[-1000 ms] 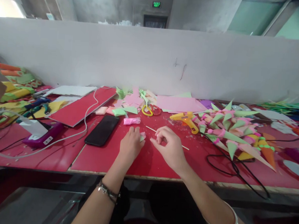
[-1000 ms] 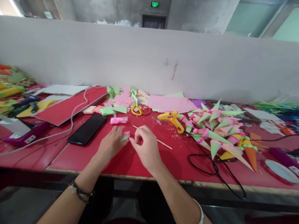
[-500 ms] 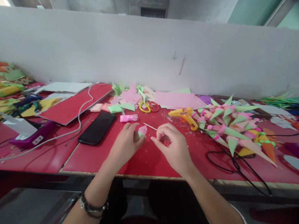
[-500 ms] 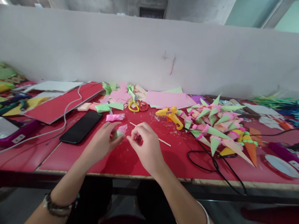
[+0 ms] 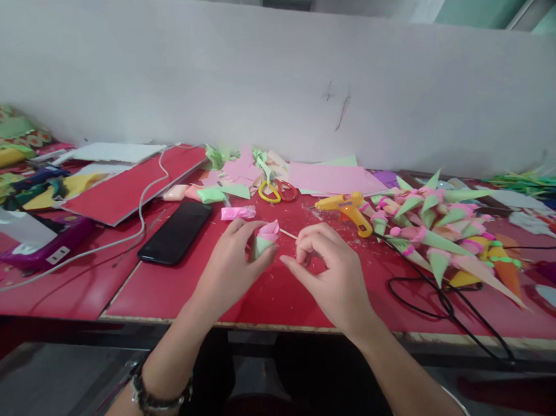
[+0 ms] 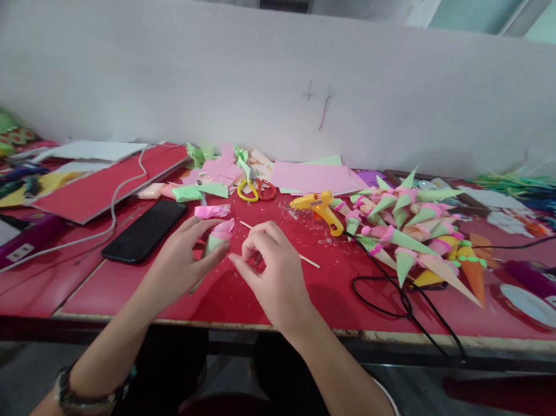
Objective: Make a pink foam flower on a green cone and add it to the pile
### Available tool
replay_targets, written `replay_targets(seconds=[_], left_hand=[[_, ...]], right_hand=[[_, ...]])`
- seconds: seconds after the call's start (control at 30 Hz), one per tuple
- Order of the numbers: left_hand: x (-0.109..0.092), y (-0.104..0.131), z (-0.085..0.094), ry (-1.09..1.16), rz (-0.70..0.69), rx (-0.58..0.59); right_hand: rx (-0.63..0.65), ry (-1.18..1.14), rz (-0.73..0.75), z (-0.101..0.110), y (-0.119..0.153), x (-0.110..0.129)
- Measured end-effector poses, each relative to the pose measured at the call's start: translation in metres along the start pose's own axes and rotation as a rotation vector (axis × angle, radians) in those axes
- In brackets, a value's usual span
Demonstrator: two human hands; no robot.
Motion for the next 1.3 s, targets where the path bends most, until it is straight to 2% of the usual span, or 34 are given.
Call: replay_targets(seconds=[0.27, 0.47, 0.8, 0.97, 1.2, 1.3], left_hand=[[-0.002, 0.002, 0.0, -0.045, -0.002, 0.008], [-0.002, 0.002, 0.0, 0.02, 0.028, 0.048], [-0.001, 0.003, 0.001, -0.007, 0.029, 0.075], [-0.002, 0.003, 0.001, -0.001, 0.022, 0.093], [-0.003, 0.003, 0.001, -0.016, 0.012, 0.087], [-0.003, 0.004, 0.001, -0.018, 0.007, 0.088]], right_hand=[[0.035, -0.018, -0.02, -0.002, 0.001, -0.003], [-0.077, -0.082, -0.07, 0.0, 0.001, -0.008], [-0.099, -0.341, -0.323, 0.002, 0.004, -0.018], [-0.198, -0.341, -0.394, 0.003, 0.004, -0.022], [-0.11, -0.482, -0.414, 0.001, 0.005, -0.027], [-0.097, -0.434, -0.432, 0.001, 0.004, -0.029]])
Point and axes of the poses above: each hand's wrist, its own y-axis away from the middle knuckle, its own z-axis out of the back of the hand, x = y × z, the point moved 2 cm from there along -y, towards the middle knuckle, and after that the axes turned 12 degrees about z, right-handed, at the moved point
